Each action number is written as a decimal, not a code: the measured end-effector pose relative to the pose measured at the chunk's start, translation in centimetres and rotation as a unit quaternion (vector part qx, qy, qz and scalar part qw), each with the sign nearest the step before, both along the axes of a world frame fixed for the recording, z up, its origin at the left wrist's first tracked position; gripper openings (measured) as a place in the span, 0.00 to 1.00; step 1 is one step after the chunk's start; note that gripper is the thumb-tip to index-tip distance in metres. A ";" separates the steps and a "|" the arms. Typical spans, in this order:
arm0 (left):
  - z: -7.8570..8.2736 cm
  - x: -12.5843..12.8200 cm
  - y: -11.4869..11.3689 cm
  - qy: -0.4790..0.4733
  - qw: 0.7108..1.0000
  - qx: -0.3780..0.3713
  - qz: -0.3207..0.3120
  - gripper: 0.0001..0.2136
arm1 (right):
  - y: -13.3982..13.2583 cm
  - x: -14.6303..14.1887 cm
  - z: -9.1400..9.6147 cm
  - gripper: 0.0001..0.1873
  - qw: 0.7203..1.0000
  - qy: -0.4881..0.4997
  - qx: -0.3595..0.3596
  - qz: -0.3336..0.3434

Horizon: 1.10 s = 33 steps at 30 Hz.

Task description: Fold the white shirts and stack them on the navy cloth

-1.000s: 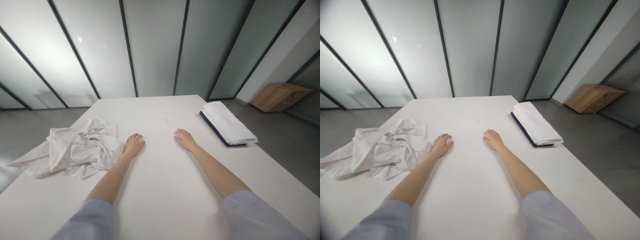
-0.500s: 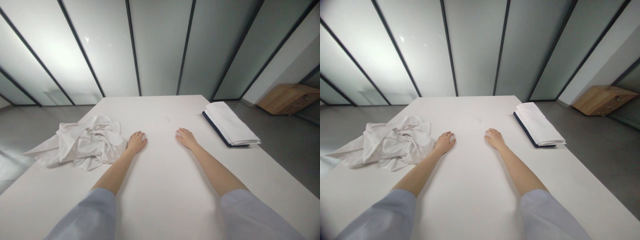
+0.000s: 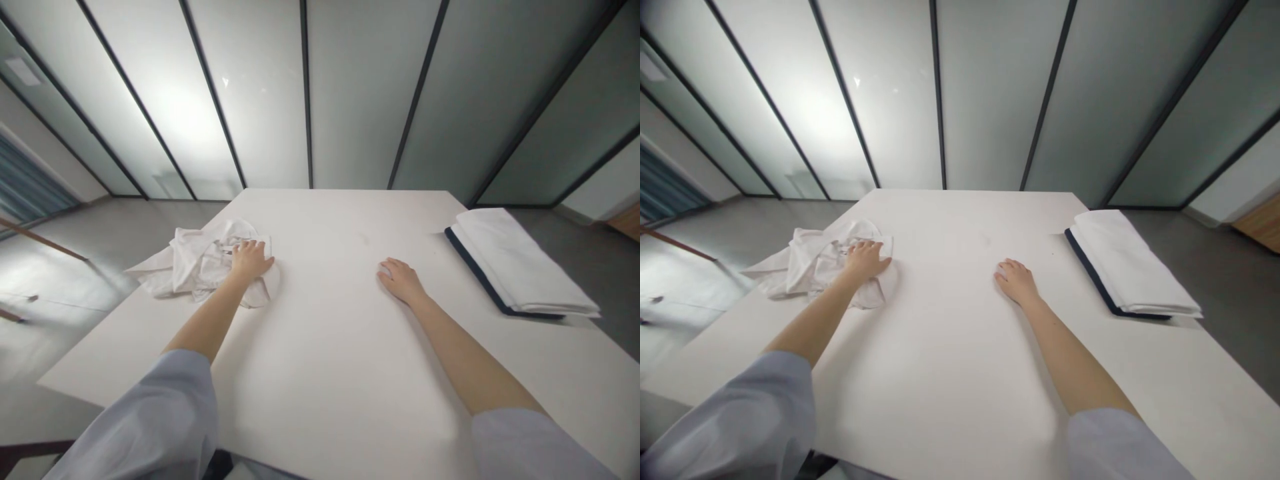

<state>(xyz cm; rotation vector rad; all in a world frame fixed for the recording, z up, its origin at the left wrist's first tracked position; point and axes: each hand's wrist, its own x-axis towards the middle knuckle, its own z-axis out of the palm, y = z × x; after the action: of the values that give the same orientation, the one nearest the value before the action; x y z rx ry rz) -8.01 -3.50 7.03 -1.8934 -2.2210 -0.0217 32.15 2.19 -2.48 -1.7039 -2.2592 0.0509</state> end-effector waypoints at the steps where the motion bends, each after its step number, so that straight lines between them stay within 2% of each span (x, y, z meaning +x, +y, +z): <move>1: 0.1 -1.4 -0.1 -0.003 0.999 -0.009 0.035 0.23 | 0.0 0.0 -0.1 0.21 1.000 0.001 0.001 0.001; 4: -0.6 -4.4 -0.7 -0.024 0.995 -0.062 0.072 0.22 | 0.1 0.0 -0.2 0.21 1.000 0.001 0.002 0.004; 7: -2.0 -5.4 -1.3 -0.040 0.992 -0.103 0.065 0.19 | 0.1 0.0 -0.4 0.21 1.000 0.003 0.008 0.006; 10: -3.0 -5.3 -1.2 -0.057 0.991 -0.083 0.085 0.18 | 0.1 0.1 -0.5 0.21 1.000 0.008 0.015 0.008; 13: -3.0 -5.4 -0.6 -0.083 0.991 -0.036 0.098 0.17 | 0.3 0.1 -0.6 0.21 1.000 0.007 0.014 0.009; 15: -2.3 -5.8 -0.1 -0.113 0.988 0.018 0.105 0.16 | 0.3 0.1 -0.5 0.22 1.000 0.004 0.008 0.009; 17: -0.8 -6.2 0.4 -0.154 0.975 0.102 0.125 0.14 | 0.4 0.1 -0.5 0.22 1.000 0.001 0.002 0.007; 21: 4.3 -5.6 2.3 -0.209 0.922 0.290 0.150 0.13 | 0.3 -0.1 -0.4 0.23 1.000 0.002 -0.001 0.003; 24: 8.2 -2.1 4.6 -0.220 0.903 0.359 0.084 0.13 | 0.4 -0.2 -0.5 0.22 1.000 0.012 -0.001 0.000; 26: 9.4 1.9 6.0 -0.223 0.910 0.349 -0.005 0.13 | 0.5 -0.2 -0.7 0.21 1.000 0.027 0.000 -0.001; 27: 9.5 4.2 6.4 -0.224 0.916 0.326 -0.062 0.14 | 0.6 -0.2 -0.8 0.20 0.999 0.040 0.002 0.000; 29: 8.5 9.1 6.6 -0.214 0.927 0.213 -0.223 0.13 | 0.9 0.0 -1.0 0.19 0.996 0.085 0.018 0.003; 30: 7.4 11.4 6.4 -0.199 0.918 0.145 -0.311 0.14 | 1.0 0.2 -1.1 0.19 0.992 0.118 0.035 0.000; 31: 6.1 13.4 6.0 -0.178 0.898 0.094 -0.392 0.16 | 1.1 0.4 -1.1 0.19 0.986 0.155 0.058 -0.009; 32: 4.6 15.1 5.5 -0.158 0.879 0.066 -0.445 0.20 | 1.2 0.6 -1.0 0.18 0.977 0.193 0.084 -0.027; 33: 2.9 16.4 4.9 -0.150 0.869 0.055 -0.468 0.24 | 1.3 1.0 -0.9 0.19 0.966 0.229 0.111 -0.051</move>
<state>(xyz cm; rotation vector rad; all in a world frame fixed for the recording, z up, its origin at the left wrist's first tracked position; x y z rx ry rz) 8.34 1.43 9.98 -2.8224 -1.1558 -0.6123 33.11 3.52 -3.39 -1.5026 -1.7671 0.1463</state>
